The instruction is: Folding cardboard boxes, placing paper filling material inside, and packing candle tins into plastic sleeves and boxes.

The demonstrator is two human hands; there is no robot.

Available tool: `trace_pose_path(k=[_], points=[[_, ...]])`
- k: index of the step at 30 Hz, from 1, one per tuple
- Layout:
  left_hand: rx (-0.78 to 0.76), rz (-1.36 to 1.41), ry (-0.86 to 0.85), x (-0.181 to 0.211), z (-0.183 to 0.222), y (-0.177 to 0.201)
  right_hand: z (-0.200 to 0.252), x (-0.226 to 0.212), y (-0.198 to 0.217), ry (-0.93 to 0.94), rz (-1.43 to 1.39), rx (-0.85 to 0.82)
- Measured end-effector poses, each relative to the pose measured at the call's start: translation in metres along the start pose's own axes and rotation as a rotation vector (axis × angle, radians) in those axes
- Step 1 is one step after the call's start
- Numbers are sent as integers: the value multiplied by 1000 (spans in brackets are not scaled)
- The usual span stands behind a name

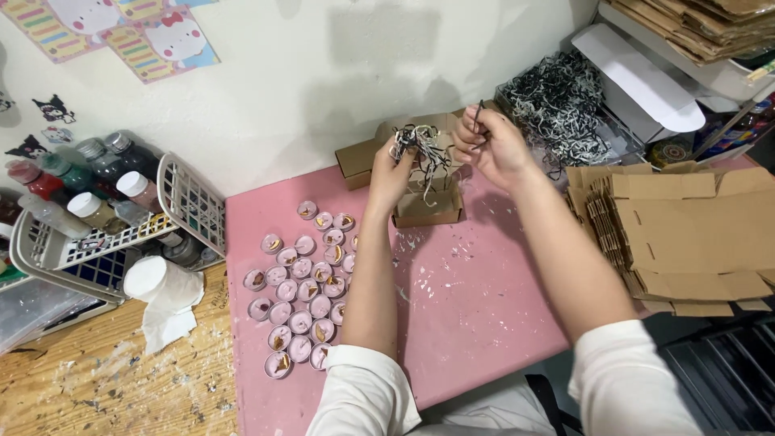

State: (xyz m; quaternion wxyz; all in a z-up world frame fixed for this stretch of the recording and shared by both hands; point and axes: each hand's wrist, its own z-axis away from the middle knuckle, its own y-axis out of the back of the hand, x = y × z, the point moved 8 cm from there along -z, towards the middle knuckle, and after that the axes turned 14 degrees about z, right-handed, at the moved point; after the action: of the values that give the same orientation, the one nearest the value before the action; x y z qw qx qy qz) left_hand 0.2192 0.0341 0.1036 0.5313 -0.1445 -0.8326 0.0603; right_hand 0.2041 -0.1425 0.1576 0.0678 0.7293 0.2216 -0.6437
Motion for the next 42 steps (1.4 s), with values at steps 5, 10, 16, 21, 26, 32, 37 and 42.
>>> trace_pose_path(k=[5,10,16,21,26,32,37,42], points=[[-9,-201,-57,-6,1,4,-11,23,-14,86,-166,-87],[11,-297,10,-24,2,19,-37,78,8,-15,53,50],[-28,-461,71,-17,8,14,-18,52,-15,281,925,-68],[-90,-354,107,-30,7,16,-25,73,-5,-85,902,-84],[-17,-620,122,16,15,9,-15,73,18,-253,1046,40],[-84,-611,39,-35,10,23,-21,70,19,-61,1248,-46],[-1,-931,330,3,25,16,-15,64,10,-125,1415,-49],[-13,-1042,288,11,27,17,-17,71,1,-120,1292,-120]])
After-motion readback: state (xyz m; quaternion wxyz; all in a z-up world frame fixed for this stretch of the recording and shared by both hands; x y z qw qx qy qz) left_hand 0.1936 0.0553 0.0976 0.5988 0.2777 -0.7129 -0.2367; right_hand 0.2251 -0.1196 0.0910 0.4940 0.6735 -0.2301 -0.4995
